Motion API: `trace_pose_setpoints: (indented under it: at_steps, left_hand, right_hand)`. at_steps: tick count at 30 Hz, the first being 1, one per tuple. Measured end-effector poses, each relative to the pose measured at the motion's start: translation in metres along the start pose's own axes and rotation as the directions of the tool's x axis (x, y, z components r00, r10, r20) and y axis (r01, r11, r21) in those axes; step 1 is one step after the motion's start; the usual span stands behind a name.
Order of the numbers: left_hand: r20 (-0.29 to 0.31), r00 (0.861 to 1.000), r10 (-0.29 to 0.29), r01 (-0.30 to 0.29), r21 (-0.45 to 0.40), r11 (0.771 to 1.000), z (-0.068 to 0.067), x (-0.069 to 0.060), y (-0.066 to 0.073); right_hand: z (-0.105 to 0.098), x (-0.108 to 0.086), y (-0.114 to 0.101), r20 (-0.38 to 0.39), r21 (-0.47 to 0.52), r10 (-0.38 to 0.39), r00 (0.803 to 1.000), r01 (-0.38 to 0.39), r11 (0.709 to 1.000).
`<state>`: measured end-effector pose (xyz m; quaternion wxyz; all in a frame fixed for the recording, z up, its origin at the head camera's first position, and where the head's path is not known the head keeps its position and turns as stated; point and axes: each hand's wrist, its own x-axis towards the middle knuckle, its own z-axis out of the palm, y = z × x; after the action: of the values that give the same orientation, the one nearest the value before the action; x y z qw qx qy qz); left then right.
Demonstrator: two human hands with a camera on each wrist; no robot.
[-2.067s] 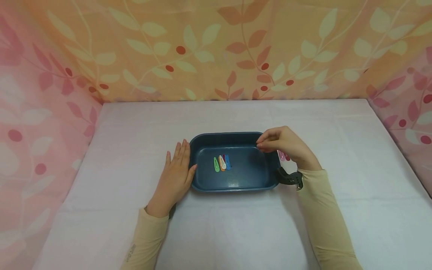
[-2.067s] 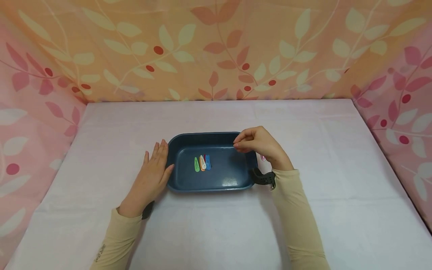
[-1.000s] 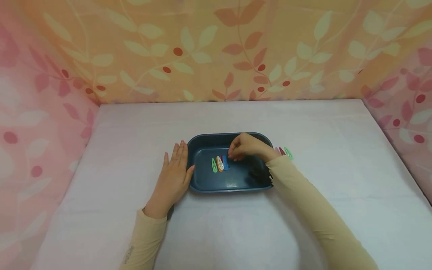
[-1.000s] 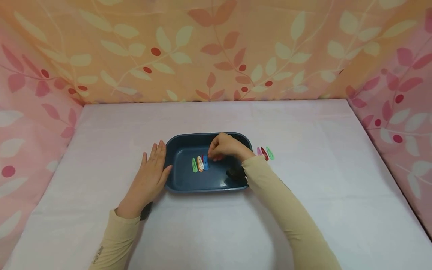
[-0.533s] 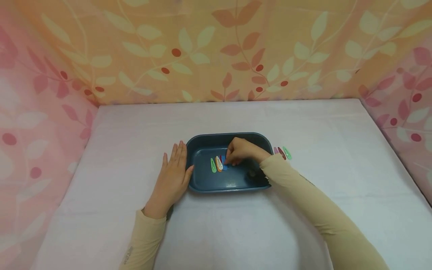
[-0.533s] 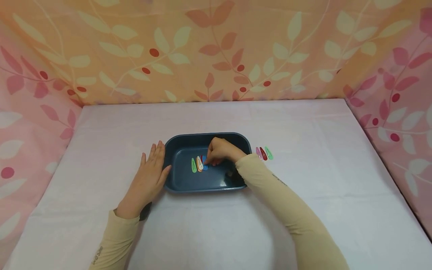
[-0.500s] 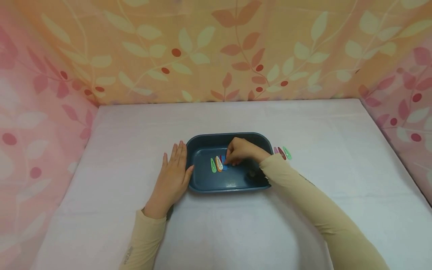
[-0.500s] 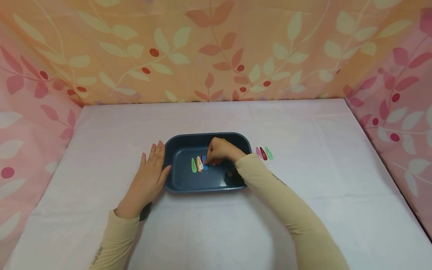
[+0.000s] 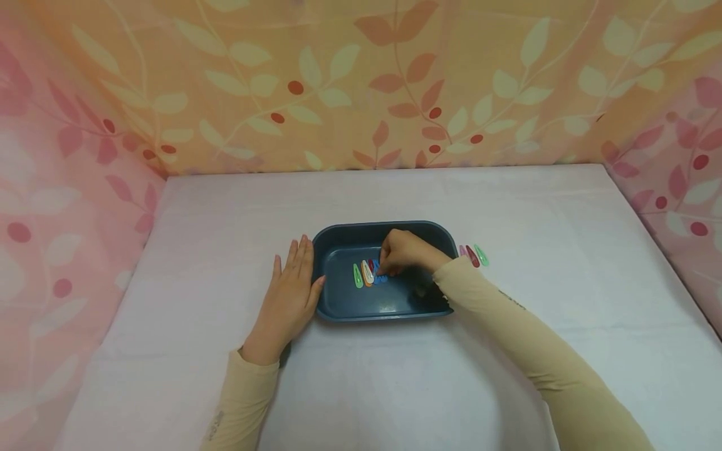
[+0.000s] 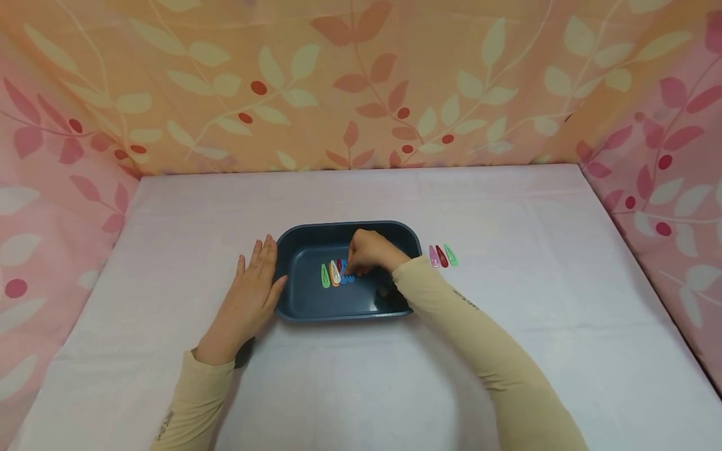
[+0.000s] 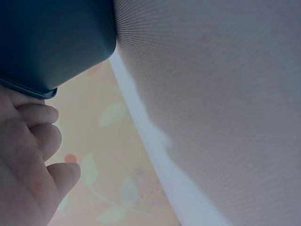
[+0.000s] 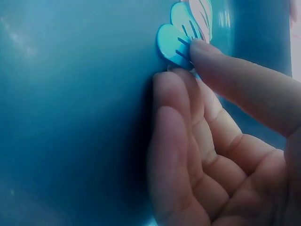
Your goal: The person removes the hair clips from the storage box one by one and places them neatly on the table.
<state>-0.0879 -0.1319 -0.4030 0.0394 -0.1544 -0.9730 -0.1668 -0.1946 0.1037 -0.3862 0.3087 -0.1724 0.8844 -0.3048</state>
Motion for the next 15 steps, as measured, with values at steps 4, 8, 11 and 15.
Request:
trace_pose_setpoints:
  at_steps: [4, 8, 11, 15]
  left_hand:
    - [-0.005, 1.000, 0.004, -0.004, -0.005, 1.000, -0.0003, -0.0005, 0.0002]
    - [-0.003, 1.000, 0.007, -0.007, -0.007, 1.000, -0.0006, -0.0004, 0.0003]
    - [0.005, 1.000, 0.005, -0.005, -0.005, 1.000, -0.0008, -0.0002, 0.0006]
    - [0.004, 1.000, 0.002, -0.002, -0.003, 1.000, -0.0003, 0.0001, 0.0005]
  right_hand:
    - [-0.0004, 0.0006, 0.0015, 0.007, 0.031, 0.007, 1.000, -0.007, 1.000]
    - [-0.0014, 0.0010, 0.0022, 0.009, 0.055, 0.015, 1.000, -0.015, 0.998]
    - [-0.0027, 0.0006, 0.0027, 0.021, 0.073, 0.004, 1.000, -0.005, 0.997]
    - [-0.0057, -0.0014, 0.0028, 0.038, 0.121, -0.009, 0.999, 0.004, 0.993]
